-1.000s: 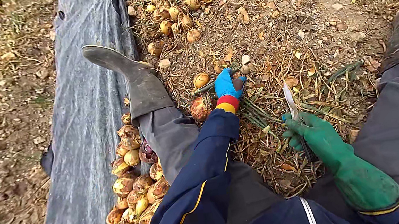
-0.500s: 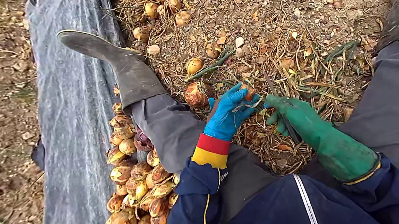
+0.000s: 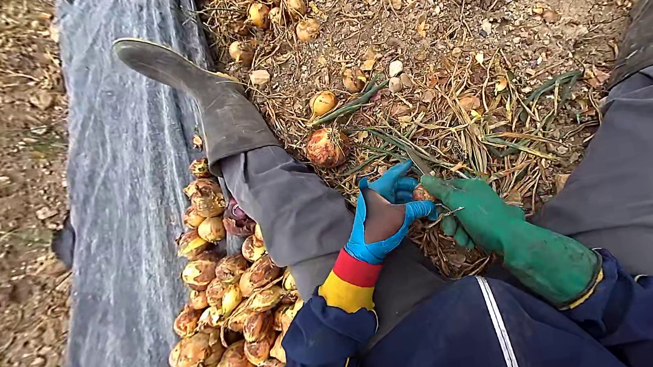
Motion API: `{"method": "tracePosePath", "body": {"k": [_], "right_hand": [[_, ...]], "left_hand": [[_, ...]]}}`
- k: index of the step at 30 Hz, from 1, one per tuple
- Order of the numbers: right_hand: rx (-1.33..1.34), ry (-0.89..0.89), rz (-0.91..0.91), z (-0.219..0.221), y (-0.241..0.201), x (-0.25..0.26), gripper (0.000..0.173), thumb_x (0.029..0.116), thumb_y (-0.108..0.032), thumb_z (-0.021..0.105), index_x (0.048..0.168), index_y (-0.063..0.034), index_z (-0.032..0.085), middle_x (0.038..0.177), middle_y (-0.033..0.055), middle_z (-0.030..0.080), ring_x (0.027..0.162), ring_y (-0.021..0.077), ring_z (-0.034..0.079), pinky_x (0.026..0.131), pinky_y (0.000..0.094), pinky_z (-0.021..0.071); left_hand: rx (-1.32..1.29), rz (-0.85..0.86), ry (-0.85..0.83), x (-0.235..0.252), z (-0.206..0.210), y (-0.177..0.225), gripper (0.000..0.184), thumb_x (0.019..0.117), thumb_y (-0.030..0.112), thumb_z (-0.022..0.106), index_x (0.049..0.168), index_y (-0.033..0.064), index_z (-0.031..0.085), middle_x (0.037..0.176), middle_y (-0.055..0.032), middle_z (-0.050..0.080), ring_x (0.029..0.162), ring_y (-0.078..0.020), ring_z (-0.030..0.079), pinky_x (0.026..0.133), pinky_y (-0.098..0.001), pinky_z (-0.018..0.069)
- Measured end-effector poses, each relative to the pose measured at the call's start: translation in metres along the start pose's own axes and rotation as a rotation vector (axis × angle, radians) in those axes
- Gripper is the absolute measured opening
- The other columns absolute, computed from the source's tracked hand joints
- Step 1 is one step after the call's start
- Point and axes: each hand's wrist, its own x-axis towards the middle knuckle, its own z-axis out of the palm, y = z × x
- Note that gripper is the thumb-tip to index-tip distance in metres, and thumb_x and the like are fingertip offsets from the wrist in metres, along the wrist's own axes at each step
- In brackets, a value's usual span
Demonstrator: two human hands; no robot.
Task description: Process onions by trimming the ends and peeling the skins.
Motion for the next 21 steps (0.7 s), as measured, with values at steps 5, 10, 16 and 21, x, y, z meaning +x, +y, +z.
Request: {"method": "tracePosePath", "body": {"k": [5, 10, 16, 21], "right_hand": [[0.153, -0.236, 0.030, 0.014, -0.011, -0.012, 0.073, 0.0928, -0.081, 0.045, 0.103, -0.0130, 0.071, 0.064, 0.0081, 0.062, 0.044, 0.0178, 0.057, 0.042, 0.0336, 0.0519], [0.141, -0.501, -0.065, 0.037, -0.028, -0.022, 0.076, 0.0953, -0.080, 0.041, 0.101, -0.0109, 0.072, 0.066, 0.0081, 0.064, 0.045, 0.0158, 0.058, 0.041, 0.0309, 0.0511], [0.057, -0.404, -0.042, 0.009, -0.043, 0.028, 0.056, 0.1018, -0.060, 0.053, 0.136, -0.0169, 0.062, 0.093, 0.0079, 0.076, 0.058, 0.0165, 0.067, 0.050, 0.0287, 0.0541], [0.093, 0.014, 0.038, -0.083, -0.033, 0.062, 0.039, 0.1062, -0.045, 0.052, 0.131, -0.0183, 0.067, 0.098, 0.0042, 0.077, 0.062, 0.0128, 0.066, 0.054, 0.0259, 0.0500]], "left_hand": [[0.220, 0.080, 0.114, -0.020, -0.022, 0.014, 0.085, 0.0737, 0.011, 0.090, 0.150, 0.0201, 0.054, 0.101, -0.0033, 0.073, 0.078, -0.0195, 0.071, 0.068, -0.0346, 0.0633], [0.245, 0.025, 0.136, -0.041, -0.055, 0.025, 0.063, 0.0805, 0.009, 0.080, 0.141, 0.0181, 0.063, 0.095, -0.0032, 0.075, 0.072, -0.0150, 0.069, 0.064, -0.0294, 0.0597], [0.593, -0.046, 0.544, -0.089, -0.137, 0.052, 0.062, 0.0839, 0.013, 0.079, 0.142, 0.0237, 0.061, 0.093, -0.0001, 0.076, 0.072, -0.0107, 0.070, 0.064, -0.0281, 0.0592], [0.660, -0.345, 0.894, -0.065, -0.110, 0.106, 0.019, 0.0967, -0.005, 0.057, 0.114, -0.0049, 0.063, 0.098, -0.0144, 0.065, 0.088, -0.0172, 0.062, 0.081, -0.0296, 0.0496]]}}
